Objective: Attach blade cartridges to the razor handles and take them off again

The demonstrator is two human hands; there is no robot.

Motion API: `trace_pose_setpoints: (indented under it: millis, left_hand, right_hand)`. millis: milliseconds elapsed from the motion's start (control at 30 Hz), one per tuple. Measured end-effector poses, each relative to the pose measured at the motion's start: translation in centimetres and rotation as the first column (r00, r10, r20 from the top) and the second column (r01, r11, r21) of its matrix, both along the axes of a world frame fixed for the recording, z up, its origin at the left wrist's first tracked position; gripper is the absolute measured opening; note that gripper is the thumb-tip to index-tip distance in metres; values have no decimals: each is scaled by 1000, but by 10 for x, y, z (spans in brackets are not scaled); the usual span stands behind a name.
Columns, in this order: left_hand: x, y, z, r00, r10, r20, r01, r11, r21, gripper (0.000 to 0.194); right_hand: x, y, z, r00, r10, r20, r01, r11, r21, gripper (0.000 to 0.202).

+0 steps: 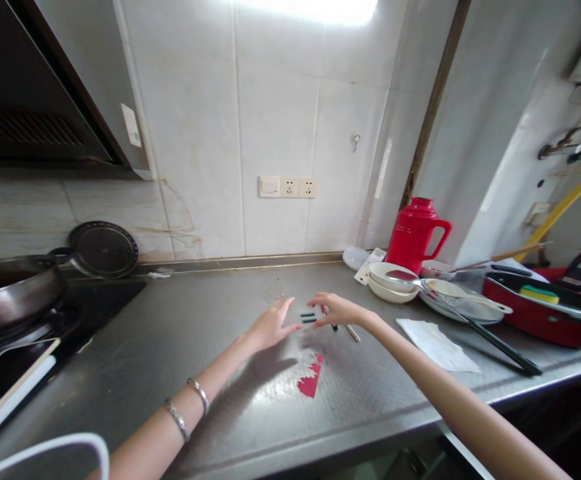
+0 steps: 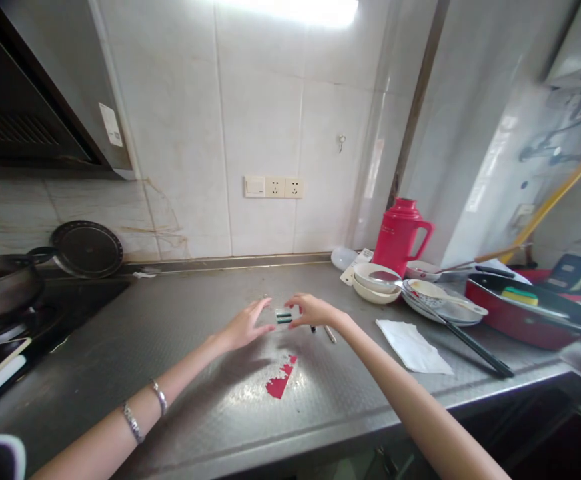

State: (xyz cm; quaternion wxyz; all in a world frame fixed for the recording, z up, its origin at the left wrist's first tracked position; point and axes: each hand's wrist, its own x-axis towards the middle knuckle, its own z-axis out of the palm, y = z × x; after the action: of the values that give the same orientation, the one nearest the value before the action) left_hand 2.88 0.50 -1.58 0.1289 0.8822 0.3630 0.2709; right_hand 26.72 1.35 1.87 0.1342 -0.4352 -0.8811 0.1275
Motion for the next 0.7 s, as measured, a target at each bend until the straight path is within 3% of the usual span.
trace_pose_setpoints:
  millis: [167, 300, 400, 700]
  left_hand:
    - [-31, 6, -8, 996, 92, -5, -92, 996, -22, 51]
    - [-53, 16, -13, 981, 188, 40, -187, 982, -28, 43]
    - [-62, 22, -17, 972, 228, 57, -227, 974, -16, 40]
    - [-75, 27, -24, 964, 262, 47, -262, 965, -8, 38]
  right_hand:
    - [64, 20, 5, 979, -194, 68, 200, 975, -97, 58]
    - [106, 34, -2, 910, -376, 176, 407, 892, -198, 61]
    - [118, 41, -9, 875, -419, 243, 473, 847, -243, 66]
    - [123, 54, -24, 872, -404, 276, 478, 824, -303, 68]
